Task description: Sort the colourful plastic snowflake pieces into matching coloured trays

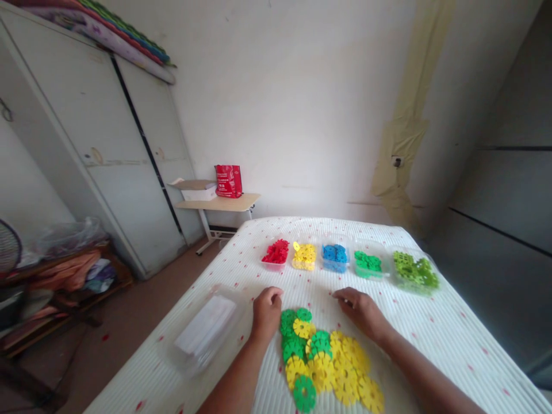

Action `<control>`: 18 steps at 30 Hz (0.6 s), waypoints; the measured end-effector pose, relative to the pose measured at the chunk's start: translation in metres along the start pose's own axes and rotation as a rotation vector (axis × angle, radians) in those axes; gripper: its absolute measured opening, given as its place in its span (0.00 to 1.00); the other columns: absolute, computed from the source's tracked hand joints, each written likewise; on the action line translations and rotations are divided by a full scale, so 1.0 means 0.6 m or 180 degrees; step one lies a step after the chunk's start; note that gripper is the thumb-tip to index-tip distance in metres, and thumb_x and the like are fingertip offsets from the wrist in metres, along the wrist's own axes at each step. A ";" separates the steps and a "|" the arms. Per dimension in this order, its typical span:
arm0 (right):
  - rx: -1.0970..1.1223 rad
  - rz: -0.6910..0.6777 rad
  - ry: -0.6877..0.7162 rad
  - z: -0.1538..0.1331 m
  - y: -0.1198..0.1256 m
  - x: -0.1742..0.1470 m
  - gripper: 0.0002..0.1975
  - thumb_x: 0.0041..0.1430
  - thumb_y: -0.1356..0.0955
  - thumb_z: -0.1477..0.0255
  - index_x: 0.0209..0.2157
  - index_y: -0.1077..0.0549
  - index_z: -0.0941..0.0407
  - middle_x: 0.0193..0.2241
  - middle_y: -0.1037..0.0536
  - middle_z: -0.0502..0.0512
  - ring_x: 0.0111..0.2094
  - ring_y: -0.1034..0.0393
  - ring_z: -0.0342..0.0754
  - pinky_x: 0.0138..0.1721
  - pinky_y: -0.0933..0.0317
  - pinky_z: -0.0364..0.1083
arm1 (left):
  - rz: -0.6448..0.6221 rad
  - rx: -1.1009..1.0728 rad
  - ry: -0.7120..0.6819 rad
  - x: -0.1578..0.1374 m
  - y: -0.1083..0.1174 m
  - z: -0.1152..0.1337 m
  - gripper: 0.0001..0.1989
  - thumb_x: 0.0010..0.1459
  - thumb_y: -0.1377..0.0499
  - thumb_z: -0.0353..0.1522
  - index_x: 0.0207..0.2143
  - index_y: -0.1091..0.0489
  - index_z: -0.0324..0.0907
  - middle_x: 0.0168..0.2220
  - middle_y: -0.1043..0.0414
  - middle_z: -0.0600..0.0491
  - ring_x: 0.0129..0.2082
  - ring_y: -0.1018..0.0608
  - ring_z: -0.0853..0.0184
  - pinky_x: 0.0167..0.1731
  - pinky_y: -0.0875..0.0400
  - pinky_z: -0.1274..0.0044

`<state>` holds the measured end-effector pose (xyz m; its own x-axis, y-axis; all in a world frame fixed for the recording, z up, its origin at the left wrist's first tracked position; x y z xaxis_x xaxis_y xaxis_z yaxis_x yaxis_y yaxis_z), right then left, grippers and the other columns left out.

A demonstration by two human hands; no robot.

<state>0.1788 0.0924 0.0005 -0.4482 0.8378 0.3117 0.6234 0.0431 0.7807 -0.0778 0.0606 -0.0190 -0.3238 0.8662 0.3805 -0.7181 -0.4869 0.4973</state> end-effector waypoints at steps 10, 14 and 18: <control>0.0396 -0.1186 0.0793 -0.091 -0.075 0.054 0.30 0.38 0.41 0.86 0.42 0.26 0.50 0.43 0.24 0.49 0.45 0.31 0.46 0.46 0.40 0.44 | 0.0137 -0.0278 0.0193 0.003 0.001 -0.019 0.10 0.49 0.50 0.29 0.30 0.29 0.41 0.25 0.26 0.54 0.27 0.24 0.69 0.28 0.31 0.79; 0.0482 -0.1148 0.0464 -0.082 -0.065 0.053 0.25 0.38 0.39 0.84 0.39 0.25 0.54 0.36 0.25 0.52 0.34 0.31 0.44 0.35 0.39 0.41 | 0.0114 -0.0334 0.0207 0.003 -0.001 -0.022 0.10 0.49 0.50 0.29 0.30 0.29 0.41 0.24 0.26 0.55 0.25 0.25 0.69 0.28 0.31 0.79; 0.0987 -0.0897 0.0034 -0.066 -0.045 0.047 0.13 0.42 0.37 0.80 0.32 0.27 0.58 0.27 0.28 0.50 0.27 0.37 0.41 0.29 0.43 0.40 | 0.0098 -0.0353 0.0197 0.003 -0.003 -0.024 0.10 0.49 0.50 0.29 0.29 0.29 0.40 0.24 0.27 0.54 0.25 0.25 0.69 0.28 0.31 0.79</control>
Point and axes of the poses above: each hand's wrist, its own x-axis towards the middle knuckle, its own y-axis out of the back of the hand, z = x × y, the point moved 2 cm from there along x, towards the middle knuckle
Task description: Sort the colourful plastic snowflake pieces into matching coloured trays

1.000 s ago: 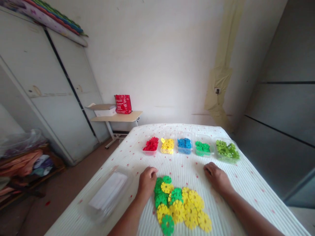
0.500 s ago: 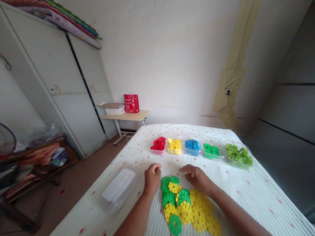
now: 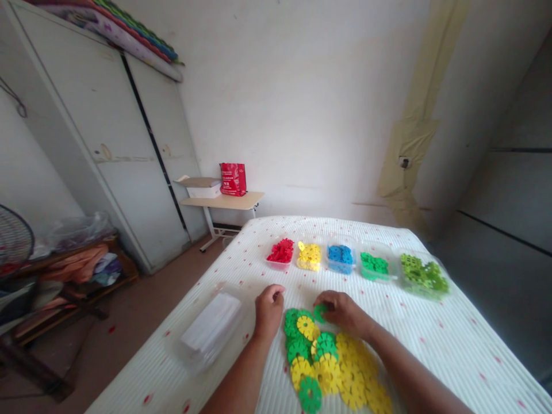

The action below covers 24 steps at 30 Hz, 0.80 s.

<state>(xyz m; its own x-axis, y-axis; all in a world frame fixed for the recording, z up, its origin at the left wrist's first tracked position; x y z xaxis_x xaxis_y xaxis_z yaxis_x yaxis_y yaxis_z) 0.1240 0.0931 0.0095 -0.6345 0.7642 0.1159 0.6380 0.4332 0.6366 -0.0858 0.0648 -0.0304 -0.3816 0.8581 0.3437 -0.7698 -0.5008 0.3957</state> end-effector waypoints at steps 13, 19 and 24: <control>0.0409 -0.0999 -0.0543 -0.046 0.012 -0.054 0.16 0.37 0.38 0.80 0.29 0.24 0.56 0.21 0.29 0.46 0.25 0.37 0.42 0.25 0.45 0.39 | -0.0060 0.0067 0.0037 -0.001 0.002 0.006 0.11 0.49 0.50 0.30 0.30 0.28 0.41 0.23 0.27 0.55 0.26 0.24 0.68 0.28 0.31 0.79; 0.0198 -0.0948 -0.0669 -0.039 0.009 -0.048 0.04 0.36 0.36 0.78 0.20 0.31 0.58 0.18 0.37 0.44 0.23 0.44 0.39 0.22 0.52 0.38 | -0.0074 0.0065 0.0024 -0.001 0.001 0.003 0.10 0.49 0.49 0.30 0.30 0.28 0.41 0.24 0.26 0.55 0.27 0.24 0.68 0.29 0.30 0.79; 0.1024 -0.0821 -0.0600 -0.032 0.036 -0.051 0.05 0.38 0.35 0.74 0.23 0.32 0.58 0.18 0.37 0.44 0.22 0.46 0.38 0.22 0.53 0.38 | -0.0088 0.0041 0.0026 -0.001 0.000 0.001 0.11 0.49 0.50 0.30 0.30 0.29 0.40 0.24 0.26 0.54 0.26 0.24 0.68 0.29 0.30 0.78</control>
Point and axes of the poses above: each hand's wrist, its own x-axis towards the middle knuckle, its own y-axis out of the back of the hand, z = x × y, the point moved 2 cm from there along x, towards the middle knuckle
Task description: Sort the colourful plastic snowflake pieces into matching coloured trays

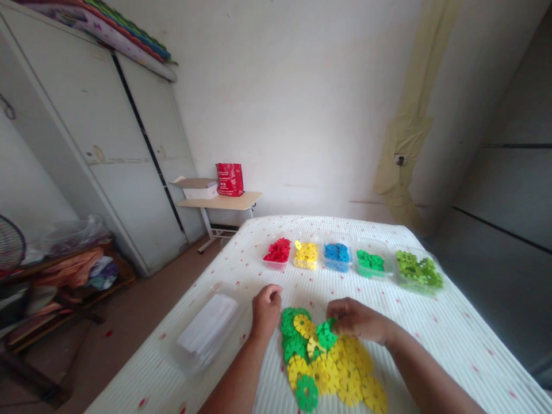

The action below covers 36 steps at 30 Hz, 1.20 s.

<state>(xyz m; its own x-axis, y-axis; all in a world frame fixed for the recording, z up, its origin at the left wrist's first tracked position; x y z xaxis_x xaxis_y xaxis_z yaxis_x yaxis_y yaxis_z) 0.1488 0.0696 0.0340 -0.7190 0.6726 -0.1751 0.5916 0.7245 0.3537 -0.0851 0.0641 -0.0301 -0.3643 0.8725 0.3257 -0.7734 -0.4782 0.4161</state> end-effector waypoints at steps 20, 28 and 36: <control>0.0513 0.1056 -0.0225 0.037 0.043 0.002 0.08 0.36 0.32 0.73 0.22 0.38 0.56 0.13 0.36 0.41 0.15 0.45 0.37 0.17 0.53 0.38 | -0.0012 -0.0115 0.0039 0.003 0.001 0.000 0.11 0.47 0.49 0.34 0.29 0.29 0.40 0.25 0.26 0.52 0.24 0.24 0.66 0.26 0.30 0.77; 0.0590 0.1070 -0.0302 0.048 0.058 -0.004 0.08 0.37 0.33 0.73 0.21 0.39 0.55 0.13 0.34 0.42 0.16 0.40 0.38 0.18 0.48 0.39 | -0.0023 -0.0143 0.0060 0.002 0.003 0.005 0.12 0.47 0.49 0.34 0.29 0.29 0.40 0.24 0.26 0.52 0.23 0.25 0.66 0.26 0.31 0.77; 0.0769 0.1114 -0.0263 0.044 0.063 -0.009 0.07 0.37 0.34 0.72 0.21 0.38 0.56 0.16 0.32 0.44 0.18 0.38 0.38 0.21 0.44 0.39 | -0.0034 -0.0033 0.0053 0.001 0.004 0.007 0.12 0.47 0.49 0.34 0.29 0.29 0.40 0.22 0.27 0.53 0.22 0.26 0.67 0.25 0.31 0.77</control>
Point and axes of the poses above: each hand's wrist, its own x-axis towards the middle knuckle, its own y-axis out of the back of the hand, z = x × y, the point moved 2 cm from there along x, towards the middle knuckle
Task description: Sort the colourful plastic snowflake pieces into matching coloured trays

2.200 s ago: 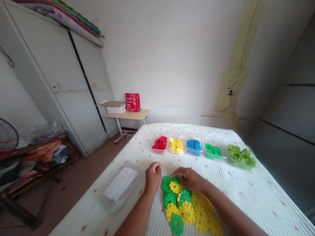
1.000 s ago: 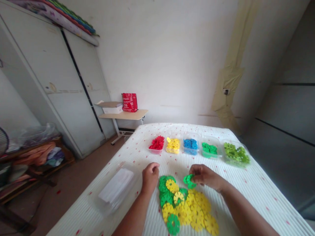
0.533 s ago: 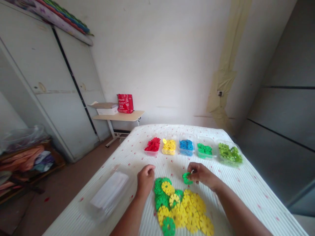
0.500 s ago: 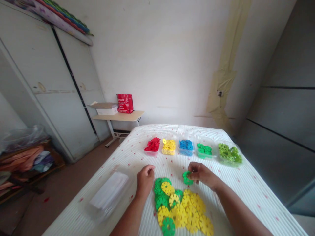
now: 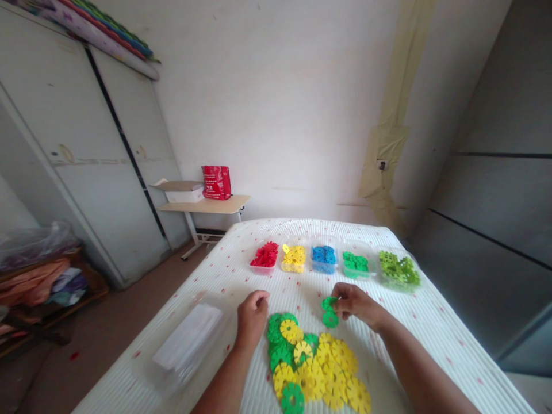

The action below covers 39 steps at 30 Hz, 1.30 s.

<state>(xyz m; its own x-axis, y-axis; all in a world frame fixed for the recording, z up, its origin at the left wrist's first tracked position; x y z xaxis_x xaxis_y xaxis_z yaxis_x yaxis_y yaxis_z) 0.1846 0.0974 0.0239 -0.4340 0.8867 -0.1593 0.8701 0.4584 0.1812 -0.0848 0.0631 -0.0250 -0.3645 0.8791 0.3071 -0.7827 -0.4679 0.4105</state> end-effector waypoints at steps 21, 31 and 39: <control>0.1349 0.2399 0.0684 0.011 0.090 0.016 0.22 0.32 0.26 0.66 0.32 0.34 0.55 0.33 0.27 0.51 0.33 0.29 0.46 0.36 0.33 0.46 | -0.0035 0.0123 -0.0085 0.004 -0.002 -0.007 0.12 0.47 0.49 0.35 0.30 0.29 0.41 0.23 0.26 0.53 0.22 0.25 0.66 0.24 0.30 0.78; -0.0188 0.1859 0.0311 0.031 0.100 0.016 0.06 0.40 0.35 0.68 0.23 0.33 0.56 0.16 0.32 0.47 0.18 0.35 0.43 0.21 0.39 0.43 | 0.0009 0.0009 -0.0053 0.001 0.001 0.005 0.11 0.46 0.48 0.35 0.29 0.28 0.40 0.22 0.26 0.54 0.22 0.25 0.66 0.25 0.30 0.77; -0.1900 0.1798 0.0282 0.067 0.062 0.025 0.06 0.43 0.37 0.78 0.23 0.30 0.55 0.22 0.27 0.50 0.26 0.35 0.44 0.29 0.47 0.42 | -0.0277 0.0126 -0.0378 -0.006 -0.003 0.015 0.11 0.49 0.49 0.32 0.29 0.28 0.40 0.27 0.25 0.52 0.29 0.24 0.65 0.31 0.30 0.75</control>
<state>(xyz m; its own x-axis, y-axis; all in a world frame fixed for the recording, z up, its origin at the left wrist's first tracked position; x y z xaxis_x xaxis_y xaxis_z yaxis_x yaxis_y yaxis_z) 0.2201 0.1254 -0.0110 -0.0071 0.9831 0.1829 0.7030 -0.1252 0.7001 -0.0776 0.0598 -0.0189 -0.2320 0.9007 0.3673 -0.7874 -0.3956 0.4727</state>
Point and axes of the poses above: each hand's wrist, its own x-axis towards the middle knuckle, its own y-axis out of the back of the hand, z = x × y, the point moved 2 cm from there along x, towards the middle knuckle
